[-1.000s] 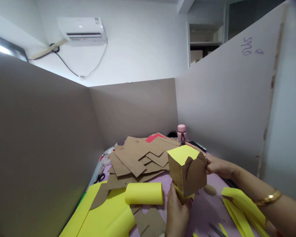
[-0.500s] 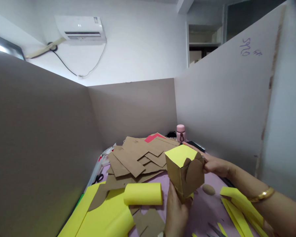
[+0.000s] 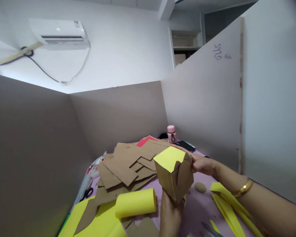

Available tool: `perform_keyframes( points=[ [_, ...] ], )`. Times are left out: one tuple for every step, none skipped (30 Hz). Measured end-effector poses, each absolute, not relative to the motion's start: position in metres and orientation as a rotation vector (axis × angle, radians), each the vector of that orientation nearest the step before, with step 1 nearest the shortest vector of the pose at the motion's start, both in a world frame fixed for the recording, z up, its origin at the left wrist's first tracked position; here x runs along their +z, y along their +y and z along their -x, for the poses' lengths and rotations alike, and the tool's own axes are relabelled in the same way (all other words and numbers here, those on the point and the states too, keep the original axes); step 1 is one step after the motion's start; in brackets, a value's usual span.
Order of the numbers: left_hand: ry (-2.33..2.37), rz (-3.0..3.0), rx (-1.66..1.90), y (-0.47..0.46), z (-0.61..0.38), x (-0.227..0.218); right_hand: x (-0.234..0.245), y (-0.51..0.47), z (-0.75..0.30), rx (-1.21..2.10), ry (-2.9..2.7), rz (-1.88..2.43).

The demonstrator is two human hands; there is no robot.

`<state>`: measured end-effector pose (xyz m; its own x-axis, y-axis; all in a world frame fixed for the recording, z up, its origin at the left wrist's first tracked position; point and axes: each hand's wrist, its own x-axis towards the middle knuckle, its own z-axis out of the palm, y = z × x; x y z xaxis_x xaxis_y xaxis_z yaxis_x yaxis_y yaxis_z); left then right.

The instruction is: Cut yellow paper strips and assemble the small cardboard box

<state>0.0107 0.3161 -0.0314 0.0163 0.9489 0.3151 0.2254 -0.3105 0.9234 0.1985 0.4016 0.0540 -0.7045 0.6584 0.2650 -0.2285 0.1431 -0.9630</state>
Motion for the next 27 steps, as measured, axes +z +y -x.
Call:
perform_keyframes(
  points=[
    [1.234, -1.619, 1.341, 0.317, -0.011, -0.032, 0.054, 0.402, -0.198, 1.659, -1.722, 0.422],
    [1.236, -1.627, 1.340, 0.317, -0.010, -0.033, 0.054, 0.401, -0.198, 1.676, -1.702, 0.428],
    [1.230, -1.631, 1.342, 0.318, -0.011, -0.033, 0.055, 0.401, -0.198, 1.694, -1.682, 0.434],
    [1.216, -1.631, 1.342, 0.318, -0.011, -0.033, 0.055, 0.401, -0.197, 1.704, -1.668, 0.439],
    [1.201, -1.627, 1.342, 0.318, -0.011, -0.032, 0.055, 0.401, -0.197, 1.713, -1.655, 0.442],
    [1.193, -1.621, 1.343, 0.318, -0.011, -0.032, 0.056, 0.401, -0.197, 1.718, -1.644, 0.443],
    [1.195, -1.611, 1.346, 0.318, -0.012, -0.031, 0.056, 0.401, -0.197, 1.721, -1.635, 0.444],
    [1.208, -1.605, 1.345, 0.319, -0.012, -0.031, 0.056, 0.401, -0.197, 1.724, -1.628, 0.445],
    [1.229, -1.602, 1.340, 0.319, -0.012, -0.032, 0.056, 0.401, -0.197, 1.726, -1.622, 0.447],
    [1.254, -1.601, 1.333, 0.319, -0.012, -0.033, 0.055, 0.402, -0.197, 1.728, -1.618, 0.450],
    [1.275, -1.601, 1.327, 0.319, -0.012, -0.034, 0.055, 0.402, -0.197, 1.728, -1.614, 0.453],
    [1.285, -1.604, 1.320, 0.320, -0.012, -0.036, 0.054, 0.402, -0.197, 1.727, -1.610, 0.457],
    [1.288, -1.604, 1.321, 0.320, -0.012, -0.038, 0.054, 0.402, -0.197, 1.725, -1.607, 0.460],
    [1.285, -1.599, 1.331, 0.321, -0.011, -0.039, 0.053, 0.402, -0.198, 1.720, -1.603, 0.461],
    [1.282, -1.592, 1.346, 0.321, -0.011, -0.040, 0.053, 0.402, -0.198, 1.716, -1.601, 0.462],
    [1.279, -1.590, 1.356, 0.322, -0.012, -0.041, 0.052, 0.402, -0.198, 1.714, -1.600, 0.462],
    [1.279, -1.591, 1.366, 0.322, -0.012, -0.041, 0.052, 0.402, -0.198, 1.713, -1.600, 0.462],
    [1.281, -1.596, 1.376, 0.322, -0.012, -0.041, 0.052, 0.401, -0.198, 1.714, -1.600, 0.463],
    [1.279, -1.607, 1.381, 0.322, -0.013, -0.041, 0.052, 0.401, -0.198, 1.715, -1.601, 0.462],
    [1.274, -1.624, 1.382, 0.321, -0.012, -0.041, 0.052, 0.401, -0.198, 1.714, -1.602, 0.462],
    [1.275, -1.643, 1.375, 0.320, -0.012, -0.041, 0.052, 0.400, -0.198, 1.713, -1.603, 0.460],
    [1.292, -1.659, 1.361, 0.318, -0.010, -0.042, 0.052, 0.400, -0.198, 1.712, -1.604, 0.458],
    [1.330, -1.675, 1.341, 0.316, -0.007, -0.043, 0.052, 0.399, -0.198, 1.711, -1.604, 0.454],
    [1.382, -1.691, 1.315, 0.312, -0.002, -0.043, 0.052, 0.399, -0.198, 1.711, -1.605, 0.451],
    [1.440, -1.716, 1.283, 0.308, 0.005, -0.043, 0.052, 0.399, -0.199, 1.711, -1.605, 0.449],
    [1.499, -1.761, 1.247, 0.304, 0.014, -0.041, 0.052, 0.398, -0.199, 1.711, -1.605, 0.447],
    [1.554, -1.825, 1.194, 0.300, 0.024, -0.036, 0.052, 0.398, -0.199, 1.712, -1.604, 0.446]
  ],
)
